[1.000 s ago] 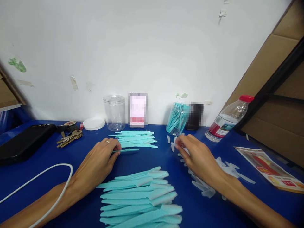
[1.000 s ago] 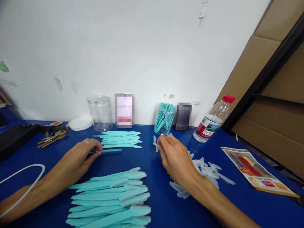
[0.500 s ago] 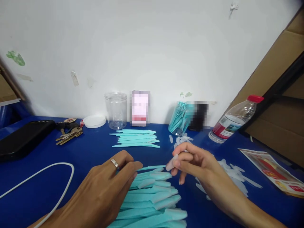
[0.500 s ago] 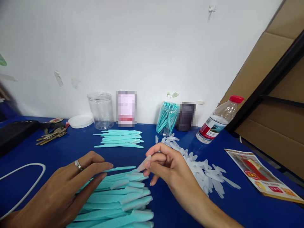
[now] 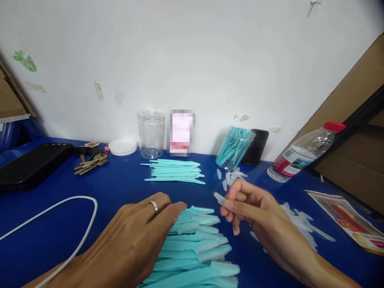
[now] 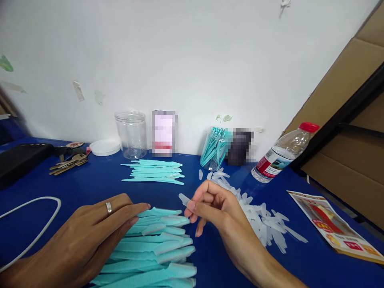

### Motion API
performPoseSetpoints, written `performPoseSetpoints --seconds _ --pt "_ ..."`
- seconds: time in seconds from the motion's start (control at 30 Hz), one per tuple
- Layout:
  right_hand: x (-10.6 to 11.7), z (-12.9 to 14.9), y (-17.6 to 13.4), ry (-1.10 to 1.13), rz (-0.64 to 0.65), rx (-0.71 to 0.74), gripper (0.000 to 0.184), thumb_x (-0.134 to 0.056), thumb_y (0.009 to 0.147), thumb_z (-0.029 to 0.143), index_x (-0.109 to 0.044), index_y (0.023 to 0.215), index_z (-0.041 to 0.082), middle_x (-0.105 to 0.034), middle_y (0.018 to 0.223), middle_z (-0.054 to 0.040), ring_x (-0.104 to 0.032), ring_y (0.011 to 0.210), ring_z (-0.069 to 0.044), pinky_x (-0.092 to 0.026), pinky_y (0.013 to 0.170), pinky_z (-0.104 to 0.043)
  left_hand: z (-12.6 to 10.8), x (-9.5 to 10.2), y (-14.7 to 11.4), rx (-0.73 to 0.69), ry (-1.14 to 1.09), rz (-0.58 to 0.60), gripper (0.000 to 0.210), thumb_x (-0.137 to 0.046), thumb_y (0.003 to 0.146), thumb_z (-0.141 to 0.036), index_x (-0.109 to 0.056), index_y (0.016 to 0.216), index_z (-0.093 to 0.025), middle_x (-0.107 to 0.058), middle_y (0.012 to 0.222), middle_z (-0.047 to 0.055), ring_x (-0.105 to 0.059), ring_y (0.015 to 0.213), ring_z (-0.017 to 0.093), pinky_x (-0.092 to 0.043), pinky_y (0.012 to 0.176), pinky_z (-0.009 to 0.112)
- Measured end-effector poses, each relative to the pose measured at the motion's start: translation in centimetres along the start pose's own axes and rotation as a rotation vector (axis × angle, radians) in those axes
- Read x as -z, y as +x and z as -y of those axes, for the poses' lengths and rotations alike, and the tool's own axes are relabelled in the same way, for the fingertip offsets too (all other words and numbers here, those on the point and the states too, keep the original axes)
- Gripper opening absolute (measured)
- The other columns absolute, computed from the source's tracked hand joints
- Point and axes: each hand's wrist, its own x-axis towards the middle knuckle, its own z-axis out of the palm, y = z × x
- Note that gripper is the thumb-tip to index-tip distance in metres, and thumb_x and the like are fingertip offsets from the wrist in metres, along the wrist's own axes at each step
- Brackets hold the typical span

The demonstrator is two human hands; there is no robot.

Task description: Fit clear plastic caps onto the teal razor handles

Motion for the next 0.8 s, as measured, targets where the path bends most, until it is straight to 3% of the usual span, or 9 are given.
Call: performPoseSetpoints --seconds 0.1,0.47,0.6,0.8 --pt "0.0 -0.14 -0.05 -0.02 0.039 0.003 0.015 -0.086 0.08 0.027 -0.078 0.091 0.019 -0.069 0.074 -0.0007 -0.06 0.066 -0.013 -0.051 0.052 -0.019 -0.04 0.06 0.36 0.0 0.008 -0.017 0.049 -0.036 0.092 0.002 -0.05 0.133 -0.021 -0.073 0.101 0.005 -0.073 0.077 0.02 -0.054 0.057 0.03" --pt "0.11 -0.31 0.06 -0.123 0.014 0.025 0.019 -0.089 0.08 0.035 -0.081 0.086 0.018 -0.066 0.07 -0.0002 -0.057 0.06 -0.011 -0.05 0.052 -0.019 -0.23 -0.08 0.55 0.015 0.033 -0.06 0.04 -0.034 0.102 -0.002 -0.052 0.131 -0.021 -0.073 0.102 0.006 -0.073 0.077 0.02 -0.055 0.058 0.029" --pt "-0.11 -0.44 -0.05 -0.143 0.028 0.025 0.022 -0.092 0.078 0.038 -0.083 0.084 0.018 -0.065 0.066 0.0013 -0.056 0.054 -0.008 -0.048 0.05 -0.018 -0.14 0.06 0.48 -0.004 0.035 -0.058 0.043 -0.033 0.098 0.001 -0.052 0.131 -0.02 -0.073 0.102 0.006 -0.073 0.077 0.02 -0.055 0.058 0.03" --pt "-0.17 -0.69 -0.34 -0.002 0.156 -0.004 0.021 -0.082 0.09 0.038 -0.088 0.102 0.022 -0.075 0.082 -0.0064 -0.063 0.061 -0.011 -0.055 0.053 -0.019 -0.22 0.15 0.15 -0.003 -0.048 -0.049 0.039 -0.035 0.104 -0.004 -0.053 0.135 -0.02 -0.071 0.1 0.005 -0.07 0.074 0.019 -0.051 0.057 0.029"
